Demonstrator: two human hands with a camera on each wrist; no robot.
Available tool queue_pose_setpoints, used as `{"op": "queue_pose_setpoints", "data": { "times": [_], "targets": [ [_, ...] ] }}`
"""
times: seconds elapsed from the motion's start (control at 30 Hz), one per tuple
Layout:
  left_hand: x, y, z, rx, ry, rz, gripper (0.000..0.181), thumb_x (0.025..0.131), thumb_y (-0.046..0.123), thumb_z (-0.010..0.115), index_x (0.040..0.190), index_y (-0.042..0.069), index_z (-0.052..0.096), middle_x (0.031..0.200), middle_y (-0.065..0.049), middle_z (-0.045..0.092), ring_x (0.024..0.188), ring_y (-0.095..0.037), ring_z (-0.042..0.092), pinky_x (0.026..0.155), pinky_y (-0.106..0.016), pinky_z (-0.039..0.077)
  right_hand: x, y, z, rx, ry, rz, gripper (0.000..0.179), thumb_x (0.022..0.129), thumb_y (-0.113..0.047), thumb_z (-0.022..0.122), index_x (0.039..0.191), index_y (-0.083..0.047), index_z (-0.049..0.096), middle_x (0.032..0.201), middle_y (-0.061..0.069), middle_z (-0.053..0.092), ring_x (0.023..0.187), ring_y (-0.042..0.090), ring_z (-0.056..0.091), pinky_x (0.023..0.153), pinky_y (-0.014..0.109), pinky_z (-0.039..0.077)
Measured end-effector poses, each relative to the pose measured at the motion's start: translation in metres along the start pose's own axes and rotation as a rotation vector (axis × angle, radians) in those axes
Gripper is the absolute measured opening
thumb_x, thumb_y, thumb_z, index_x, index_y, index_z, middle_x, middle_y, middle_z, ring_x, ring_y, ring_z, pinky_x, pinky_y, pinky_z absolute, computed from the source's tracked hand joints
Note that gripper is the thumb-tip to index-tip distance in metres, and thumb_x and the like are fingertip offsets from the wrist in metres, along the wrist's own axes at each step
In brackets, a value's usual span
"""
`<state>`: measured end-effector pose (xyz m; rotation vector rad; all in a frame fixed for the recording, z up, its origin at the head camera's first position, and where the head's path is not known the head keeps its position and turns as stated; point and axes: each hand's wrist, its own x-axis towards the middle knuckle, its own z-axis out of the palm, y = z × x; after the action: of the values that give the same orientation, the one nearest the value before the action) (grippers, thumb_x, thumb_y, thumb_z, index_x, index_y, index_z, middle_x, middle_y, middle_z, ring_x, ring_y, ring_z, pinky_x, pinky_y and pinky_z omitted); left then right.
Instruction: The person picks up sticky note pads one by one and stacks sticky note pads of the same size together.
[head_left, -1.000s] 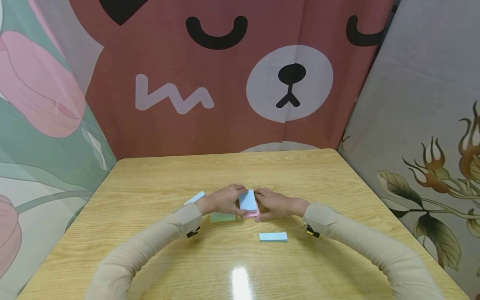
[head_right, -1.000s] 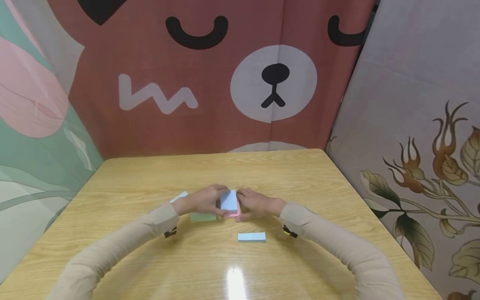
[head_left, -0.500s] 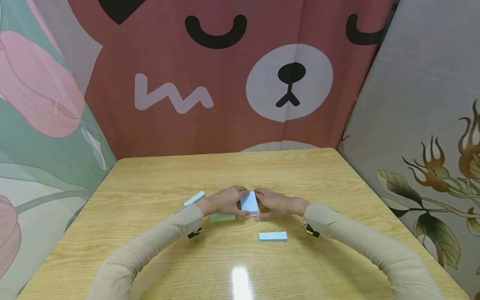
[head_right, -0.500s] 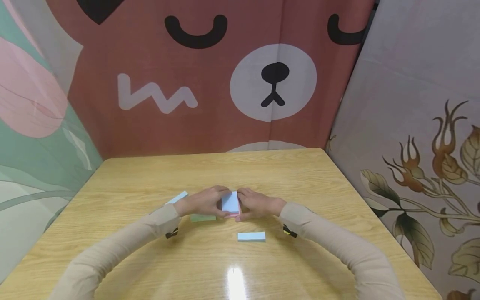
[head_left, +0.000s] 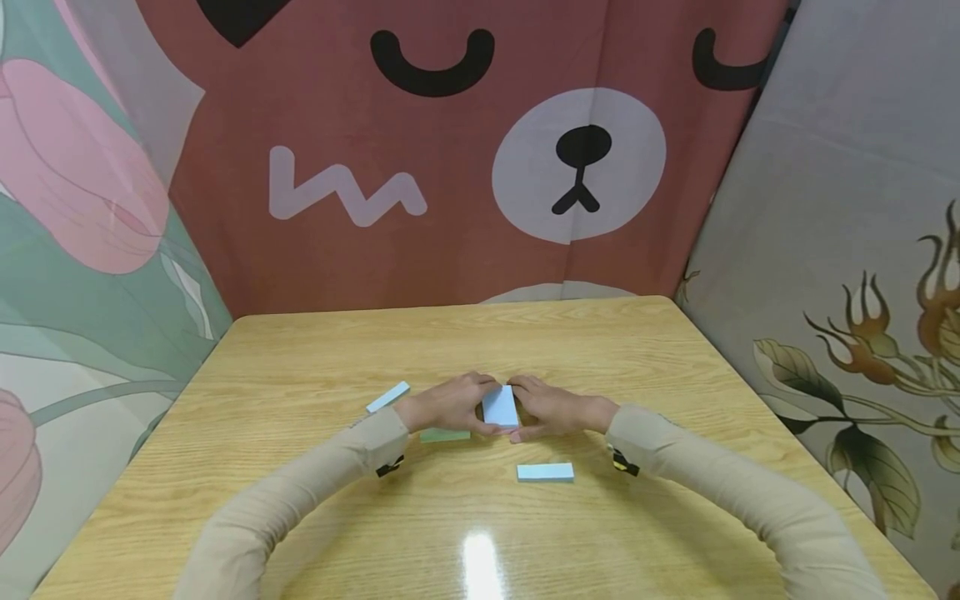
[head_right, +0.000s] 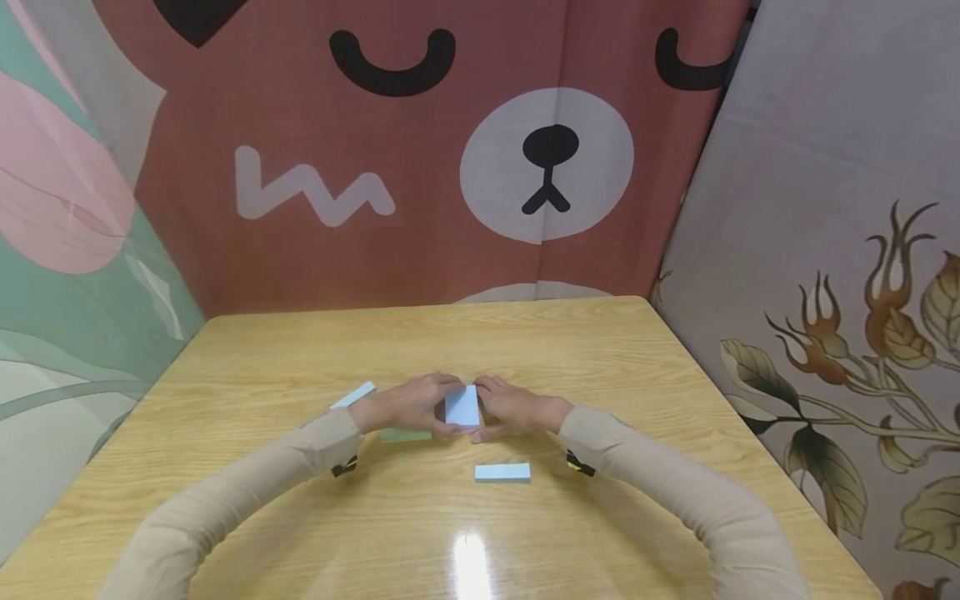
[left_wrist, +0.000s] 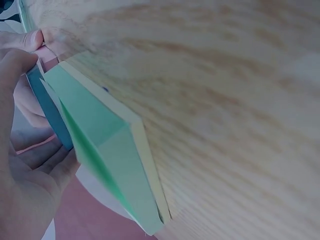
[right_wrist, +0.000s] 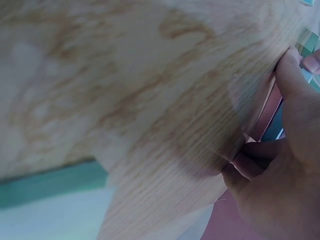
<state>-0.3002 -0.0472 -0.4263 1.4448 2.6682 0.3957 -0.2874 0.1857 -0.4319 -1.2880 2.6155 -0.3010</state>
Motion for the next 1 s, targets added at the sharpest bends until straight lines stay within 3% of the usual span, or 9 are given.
{"op": "queue_pose_setpoints", "data": {
  "times": [0.6, 1.0],
  "targets": [
    [0.0001, -0.0029, 0.0048, 0.005, -0.029, -0.013, 0.073, 0.091, 0.049, 0.067, 0.141, 0.0, 0.049, 0.135, -0.012, 0.055, 0.101, -0.015, 0.057, 0.074, -0.02, 0.048, -0.0004, 0.0, 0.0002, 0.001, 0.001, 0.0, 0.083, 0.097, -0.048, 0.06, 0.147, 0.011, 0.03, 0.149, 0.022, 0.029, 0.135, 0.034, 0.033, 0.106, 0.046, 0.038],
    [-0.0012, -0.0008, 0.0054, 0.025, -0.04, -0.023, 0.074, 0.091, 0.05, 0.066, 0.142, 0.0, 0.048, 0.138, -0.014, 0.052, 0.107, -0.019, 0.056, 0.075, -0.021, 0.049, -0.0028, -0.0051, -0.0007, 0.037, -0.016, 0.045, 0.083, 0.097, -0.045, 0.06, 0.148, 0.011, 0.027, 0.152, 0.025, 0.025, 0.139, 0.037, 0.028, 0.108, 0.05, 0.034]
  ]
}}
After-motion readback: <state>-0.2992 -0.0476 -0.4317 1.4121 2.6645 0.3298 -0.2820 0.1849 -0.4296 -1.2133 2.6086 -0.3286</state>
